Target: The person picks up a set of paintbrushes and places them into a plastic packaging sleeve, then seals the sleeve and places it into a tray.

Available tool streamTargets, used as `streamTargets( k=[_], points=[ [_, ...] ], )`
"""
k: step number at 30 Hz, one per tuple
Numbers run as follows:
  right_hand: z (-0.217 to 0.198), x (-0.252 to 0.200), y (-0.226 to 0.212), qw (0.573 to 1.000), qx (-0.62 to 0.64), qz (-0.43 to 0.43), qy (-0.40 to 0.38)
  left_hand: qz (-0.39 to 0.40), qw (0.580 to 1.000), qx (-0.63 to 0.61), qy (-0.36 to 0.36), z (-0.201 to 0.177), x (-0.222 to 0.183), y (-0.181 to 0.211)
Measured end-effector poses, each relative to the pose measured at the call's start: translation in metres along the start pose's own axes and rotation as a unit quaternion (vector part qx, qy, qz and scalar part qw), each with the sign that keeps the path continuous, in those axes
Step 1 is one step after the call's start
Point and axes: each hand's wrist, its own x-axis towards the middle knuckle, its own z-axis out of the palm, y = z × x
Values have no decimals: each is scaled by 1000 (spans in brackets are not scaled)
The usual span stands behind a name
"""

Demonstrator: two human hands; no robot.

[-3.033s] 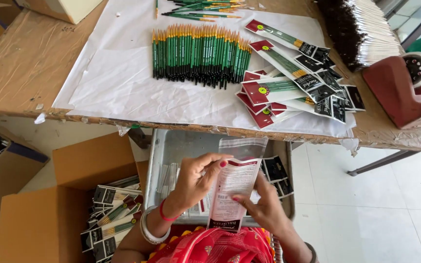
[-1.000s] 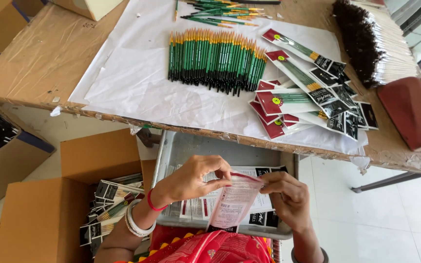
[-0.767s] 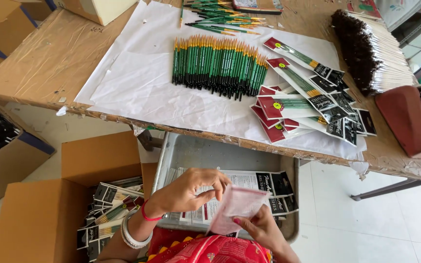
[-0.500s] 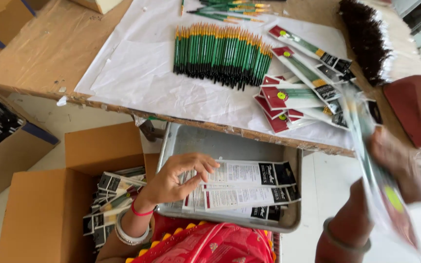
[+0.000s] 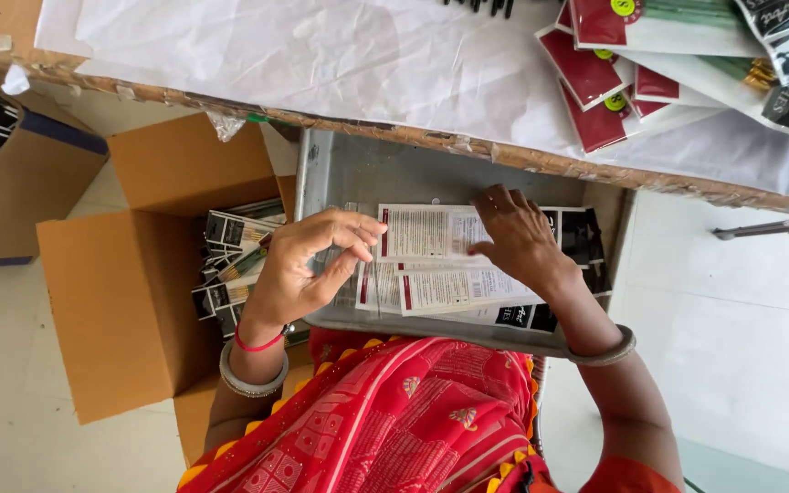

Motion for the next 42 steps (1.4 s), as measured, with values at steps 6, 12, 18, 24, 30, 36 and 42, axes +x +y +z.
streamTargets(
  k=[6,12,18,24,30,36,42],
  points=[
    [25,19,13,997,-75,5,-21,6,1000,18,17,1,8,-3],
    [3,-32,-18,993,-76,-21,85,39,990,-58,126,2,-9,-37],
    [-28,-97,-63,927,252,-61,272,90,945,-217,228,23,5,-26],
    [50,-86,-48,831,511,22,220,126,980,-152,-9,64,52,34],
    [-78,-91,-86,847,187,12,497,-24,998,-62,-2,81,72,53],
    [-158,-81,-110,895,-121,-171,394,80,992,-99,-5,92,74,72],
    [-158,-74,-91,901,-187,-214,327,33,998,-36,-40,96,66,61]
  ],
)
